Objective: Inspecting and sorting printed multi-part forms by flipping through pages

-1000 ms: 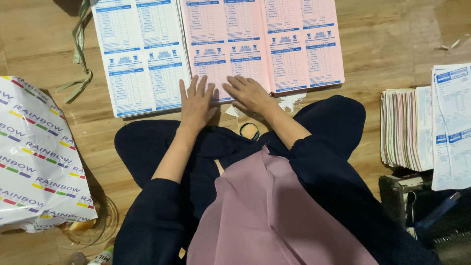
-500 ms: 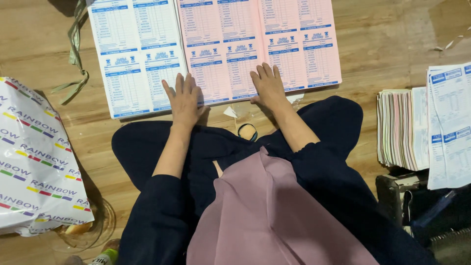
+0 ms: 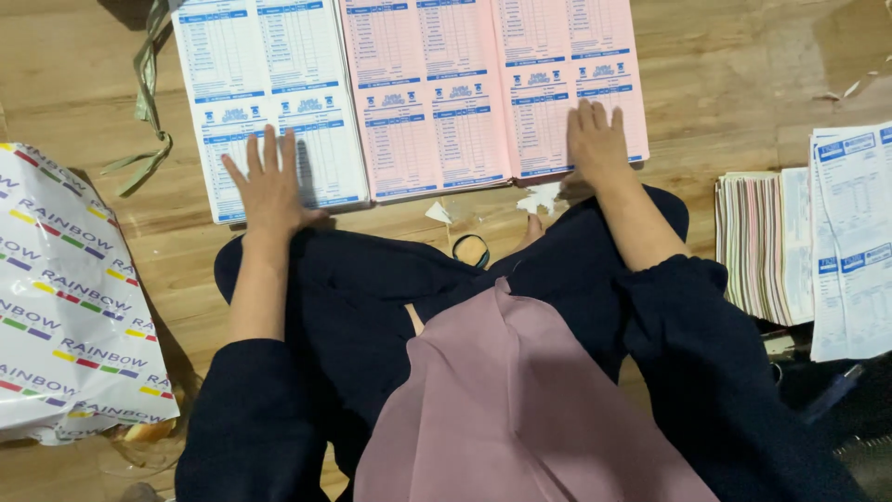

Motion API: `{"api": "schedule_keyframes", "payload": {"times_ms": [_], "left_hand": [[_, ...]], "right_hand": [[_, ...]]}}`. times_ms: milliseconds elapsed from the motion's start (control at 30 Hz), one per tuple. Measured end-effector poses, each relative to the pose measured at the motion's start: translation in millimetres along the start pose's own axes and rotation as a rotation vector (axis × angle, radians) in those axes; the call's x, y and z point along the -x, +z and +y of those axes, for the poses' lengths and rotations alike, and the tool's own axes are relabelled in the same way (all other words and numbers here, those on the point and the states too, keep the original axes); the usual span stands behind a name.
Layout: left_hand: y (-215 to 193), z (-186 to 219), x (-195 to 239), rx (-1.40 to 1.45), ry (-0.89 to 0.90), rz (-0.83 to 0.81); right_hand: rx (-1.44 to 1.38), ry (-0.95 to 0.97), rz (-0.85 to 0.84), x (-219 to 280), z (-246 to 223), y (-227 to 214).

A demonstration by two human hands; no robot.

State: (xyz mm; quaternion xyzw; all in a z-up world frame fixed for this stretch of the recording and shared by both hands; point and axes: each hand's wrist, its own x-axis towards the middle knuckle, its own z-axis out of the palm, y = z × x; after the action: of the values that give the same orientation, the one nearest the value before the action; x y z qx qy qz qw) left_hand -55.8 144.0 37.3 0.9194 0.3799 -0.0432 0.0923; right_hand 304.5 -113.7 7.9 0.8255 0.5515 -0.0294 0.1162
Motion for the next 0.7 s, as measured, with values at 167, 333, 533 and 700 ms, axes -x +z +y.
{"api": "schedule_keyframes", "payload": {"times_ms": [167, 333, 533, 700], "left_hand": [[35, -32, -2, 0.015, -0.127, -0.086], [58, -49, 12, 0.054, -0.062, 0.020], [49, -53, 29, 0.265, -0.148, 0.174], [70, -63, 19, 0.205, -0.188, 0.271]], "right_hand": [[0.144, 0.129, 0.067, -17, 24, 87], [0.096, 0.070, 0.055, -5, 21, 78], [-0.112, 0.241, 0.125, 11, 19, 9], [-0.137, 0.329, 0.016, 8, 24, 19]]}}
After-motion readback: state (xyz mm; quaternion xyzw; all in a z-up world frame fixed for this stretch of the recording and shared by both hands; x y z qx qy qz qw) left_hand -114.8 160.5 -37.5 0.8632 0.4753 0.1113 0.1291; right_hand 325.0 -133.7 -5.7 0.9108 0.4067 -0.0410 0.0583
